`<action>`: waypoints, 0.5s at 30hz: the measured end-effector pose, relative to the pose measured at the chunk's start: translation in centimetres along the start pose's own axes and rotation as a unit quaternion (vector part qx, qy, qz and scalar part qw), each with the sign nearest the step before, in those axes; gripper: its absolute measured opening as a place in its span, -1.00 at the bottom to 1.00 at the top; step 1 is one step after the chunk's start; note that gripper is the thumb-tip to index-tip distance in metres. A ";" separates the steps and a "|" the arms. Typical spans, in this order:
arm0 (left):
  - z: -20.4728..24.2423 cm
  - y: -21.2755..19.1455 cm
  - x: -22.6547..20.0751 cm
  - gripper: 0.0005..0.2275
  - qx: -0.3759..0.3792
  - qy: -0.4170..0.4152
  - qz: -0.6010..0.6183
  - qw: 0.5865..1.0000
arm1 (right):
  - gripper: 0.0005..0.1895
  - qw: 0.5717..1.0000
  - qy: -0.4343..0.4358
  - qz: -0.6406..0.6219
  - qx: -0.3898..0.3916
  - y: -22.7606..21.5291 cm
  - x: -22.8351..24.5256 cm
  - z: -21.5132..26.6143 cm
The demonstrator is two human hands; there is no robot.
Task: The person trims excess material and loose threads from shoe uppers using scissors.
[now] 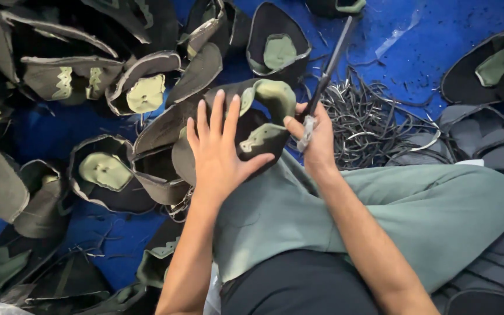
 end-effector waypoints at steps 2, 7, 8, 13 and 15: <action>-0.9 0.3 0.2 0.02 0.016 0.002 -0.023 1.000 | -0.67 1.000 0.013 0.016 -0.012 -0.5 -0.5 -0.8; -1.8 1.1 0.4 0.03 0.041 0.000 -0.062 0.997 | -0.74 0.991 0.068 0.090 -0.077 -2.1 -2.1 -1.3; -1.9 1.2 0.4 0.03 0.042 -0.002 -0.061 0.997 | -0.74 0.990 0.069 0.092 -0.077 -2.0 -2.2 -1.2; -1.7 1.5 0.5 0.03 0.037 0.018 -0.078 0.996 | -0.84 0.985 0.134 -0.037 -0.103 -1.6 -2.5 -0.9; -1.8 1.5 0.7 0.02 0.038 0.022 -0.078 0.996 | -0.83 0.985 0.135 -0.049 -0.101 -1.5 -2.6 -0.9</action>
Point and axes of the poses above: each hand's wrist, its own z-axis away from the middle knuckle, its own y-axis out of the palm, x = y × z, the point moved 5 cm from there along -z, towards the middle knuckle, and after that the axes turned 2 degrees about z, right-handed, at the moved point
